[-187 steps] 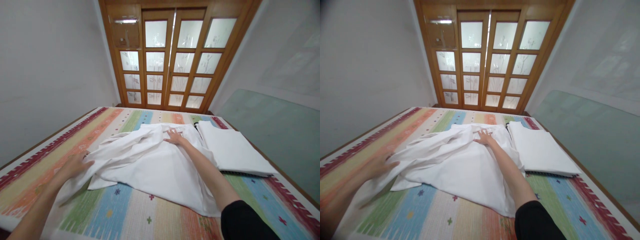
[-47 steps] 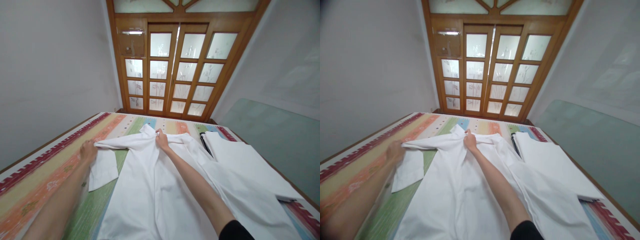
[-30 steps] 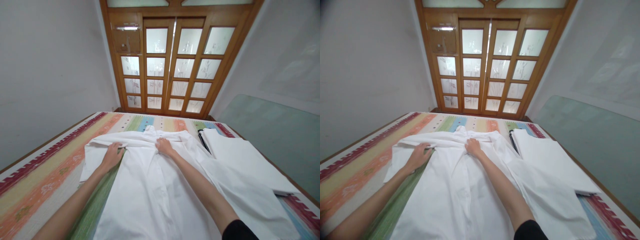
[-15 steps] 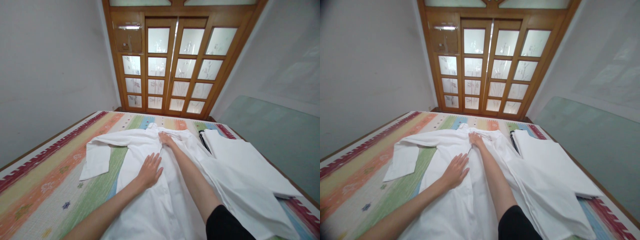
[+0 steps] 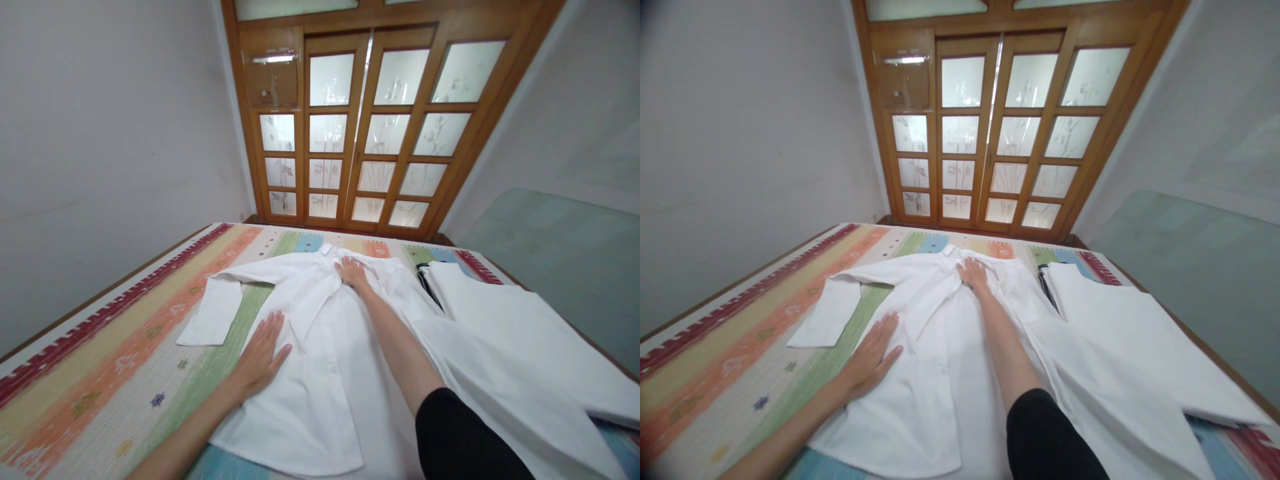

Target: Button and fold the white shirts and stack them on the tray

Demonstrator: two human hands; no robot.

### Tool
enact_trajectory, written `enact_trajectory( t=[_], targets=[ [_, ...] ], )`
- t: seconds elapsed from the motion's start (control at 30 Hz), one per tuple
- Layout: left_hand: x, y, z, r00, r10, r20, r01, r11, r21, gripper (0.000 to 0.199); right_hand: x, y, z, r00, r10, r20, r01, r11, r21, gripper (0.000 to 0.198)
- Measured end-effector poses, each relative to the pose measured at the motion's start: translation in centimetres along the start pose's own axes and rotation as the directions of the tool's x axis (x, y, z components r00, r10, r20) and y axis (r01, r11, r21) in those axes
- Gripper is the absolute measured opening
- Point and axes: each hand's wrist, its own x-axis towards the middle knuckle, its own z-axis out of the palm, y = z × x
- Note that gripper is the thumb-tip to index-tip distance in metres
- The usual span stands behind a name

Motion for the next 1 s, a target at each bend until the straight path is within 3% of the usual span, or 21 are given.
enact_trajectory(
  t=[0.13, 0.3, 0.47, 0.63, 0.83, 1.0],
  targets=[
    [0.8, -1.4, 0.5, 0.998, -0.062, -0.007, 0.062, 0.998, 0.023, 0.068, -0.4, 1.1, 0.1, 0.994, -0.104, 0.009, 0.105, 0.994, -0.033, 0.053],
    [1.1, -1.3, 1.1, 0.998, -0.032, -0.053, 0.037, 0.995, 0.087, 0.067, -2.5, 1.4, 0.5, 0.992, -0.13, 0.002, 0.13, 0.99, -0.049, 0.056],
    [1.2, -1.1, 1.2, 0.996, -0.048, -0.08, 0.057, 0.992, 0.114, 0.064, -6.2, 1.1, 1.4, 0.984, -0.178, -0.012, 0.177, 0.983, -0.038, 0.059],
    [1.4, -0.2, 0.3, 0.991, -0.135, -0.021, 0.137, 0.984, 0.114, 0.063, -11.1, 0.8, 2.5, 0.95, -0.3, -0.085, 0.297, 0.954, -0.043, 0.057],
    [1.6, 0.9, -0.7, 0.916, -0.394, -0.078, 0.398, 0.916, 0.046, 0.074, -17.8, -1.1, 3.2, 0.919, -0.319, -0.233, 0.346, 0.935, 0.084, 0.051],
    [2.9, 0.2, -2.0, 0.833, -0.545, -0.097, 0.516, 0.827, -0.224, 0.052, -23.6, -4.3, 3.2, 0.852, -0.381, -0.359, 0.509, 0.766, 0.392, 0.029]
  ],
)
